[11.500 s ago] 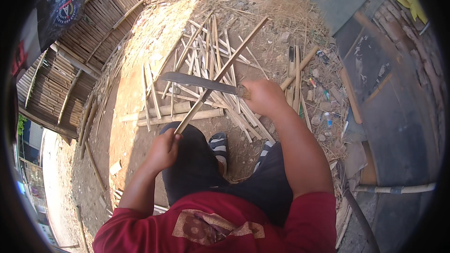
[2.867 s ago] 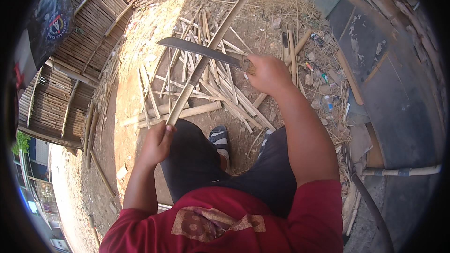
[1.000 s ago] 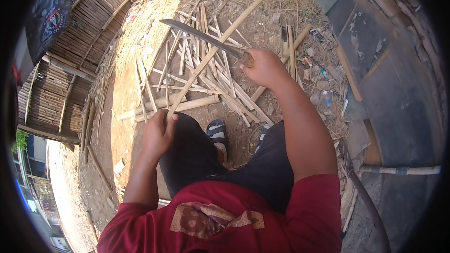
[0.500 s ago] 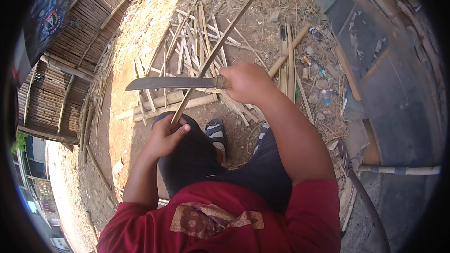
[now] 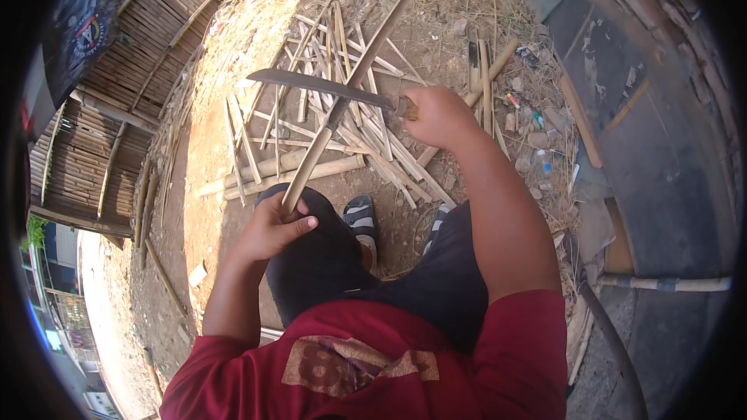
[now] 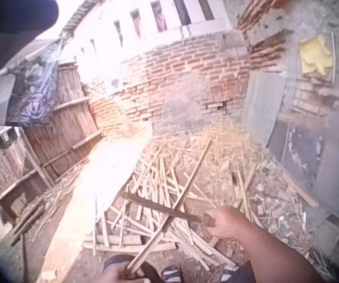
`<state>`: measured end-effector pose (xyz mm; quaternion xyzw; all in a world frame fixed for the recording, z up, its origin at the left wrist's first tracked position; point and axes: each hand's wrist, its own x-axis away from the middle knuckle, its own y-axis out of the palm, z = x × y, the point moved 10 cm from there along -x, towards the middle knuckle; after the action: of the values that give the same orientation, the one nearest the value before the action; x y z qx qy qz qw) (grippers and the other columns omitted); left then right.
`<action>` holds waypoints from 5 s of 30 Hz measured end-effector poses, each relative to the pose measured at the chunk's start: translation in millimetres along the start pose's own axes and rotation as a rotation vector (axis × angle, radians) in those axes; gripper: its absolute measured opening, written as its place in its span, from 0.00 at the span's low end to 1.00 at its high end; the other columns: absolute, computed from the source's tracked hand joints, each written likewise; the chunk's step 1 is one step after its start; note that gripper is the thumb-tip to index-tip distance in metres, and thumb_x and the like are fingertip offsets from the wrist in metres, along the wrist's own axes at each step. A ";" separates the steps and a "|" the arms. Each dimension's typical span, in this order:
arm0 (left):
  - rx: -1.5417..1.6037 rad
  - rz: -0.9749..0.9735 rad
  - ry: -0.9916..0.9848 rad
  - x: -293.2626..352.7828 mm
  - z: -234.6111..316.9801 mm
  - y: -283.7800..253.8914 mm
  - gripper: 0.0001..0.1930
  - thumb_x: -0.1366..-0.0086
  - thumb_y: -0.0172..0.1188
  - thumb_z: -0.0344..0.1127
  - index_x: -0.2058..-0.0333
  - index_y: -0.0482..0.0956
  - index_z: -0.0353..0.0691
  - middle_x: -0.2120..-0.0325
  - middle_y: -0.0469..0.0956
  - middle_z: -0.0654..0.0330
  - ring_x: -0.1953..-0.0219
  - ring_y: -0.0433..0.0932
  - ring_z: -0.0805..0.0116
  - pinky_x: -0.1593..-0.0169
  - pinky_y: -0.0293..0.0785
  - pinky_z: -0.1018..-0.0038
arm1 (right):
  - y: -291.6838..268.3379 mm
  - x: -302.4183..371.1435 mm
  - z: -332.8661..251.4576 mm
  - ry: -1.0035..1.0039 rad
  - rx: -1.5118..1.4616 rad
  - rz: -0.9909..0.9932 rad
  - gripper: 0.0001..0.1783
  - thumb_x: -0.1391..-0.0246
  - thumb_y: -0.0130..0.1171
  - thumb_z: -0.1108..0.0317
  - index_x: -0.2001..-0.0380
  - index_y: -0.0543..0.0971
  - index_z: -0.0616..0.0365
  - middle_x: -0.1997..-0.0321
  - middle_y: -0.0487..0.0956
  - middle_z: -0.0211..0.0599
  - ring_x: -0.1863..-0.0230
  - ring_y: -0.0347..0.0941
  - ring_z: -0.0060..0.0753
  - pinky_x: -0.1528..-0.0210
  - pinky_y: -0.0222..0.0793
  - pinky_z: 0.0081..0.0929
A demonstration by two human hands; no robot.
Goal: The person uses a large blade to strip outer layers and refine pieces of bamboo by hand, repeatedly drawing the blade along the lengths of the bamboo strips while holding them against their lap or the ground.
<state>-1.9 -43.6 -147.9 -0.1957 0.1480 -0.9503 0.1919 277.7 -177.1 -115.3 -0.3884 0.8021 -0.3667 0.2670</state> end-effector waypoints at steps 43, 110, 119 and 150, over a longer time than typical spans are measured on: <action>0.518 -0.374 -0.218 17.6 -27.4 17.5 0.14 0.37 0.72 0.39 0.61 0.77 0.40 0.83 0.67 0.70 0.85 0.61 0.80 0.81 0.52 0.79 | 7.0 13.6 -51.3 -0.313 0.234 0.041 0.23 0.59 0.69 0.66 0.55 0.83 0.51 0.64 0.83 0.49 0.59 0.80 0.55 0.54 0.75 0.46; -0.739 0.535 0.154 12.2 34.4 -38.9 0.16 0.33 0.62 0.43 0.73 0.72 0.36 0.80 0.76 0.42 0.74 0.77 0.35 0.68 0.71 0.48 | 2.3 2.5 -13.4 -0.050 -0.022 0.012 0.22 0.52 0.70 0.62 0.53 0.82 0.59 0.64 0.82 0.55 0.59 0.80 0.59 0.57 0.75 0.44; -0.711 0.524 0.154 13.4 29.7 -36.5 0.19 0.33 0.63 0.43 0.75 0.71 0.33 0.82 0.73 0.42 0.79 0.73 0.41 0.73 0.66 0.55 | 22.8 12.4 -47.6 -0.166 0.136 -0.076 0.25 0.54 0.69 0.62 0.50 0.82 0.54 0.60 0.83 0.54 0.56 0.80 0.59 0.53 0.76 0.46; -0.726 0.473 0.022 13.6 14.1 -74.8 0.19 0.33 0.60 0.47 0.72 0.77 0.34 0.78 0.78 0.41 0.70 0.79 0.38 0.66 0.72 0.50 | 4.6 3.2 -4.7 -0.036 0.083 0.104 0.19 0.50 0.68 0.58 0.54 0.82 0.51 0.65 0.83 0.51 0.58 0.81 0.58 0.56 0.76 0.48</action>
<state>-30.3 13.7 -104.6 -0.2009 0.5157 -0.7685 0.3212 270.6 -175.9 -116.6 -0.3415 0.8003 -0.3783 0.3159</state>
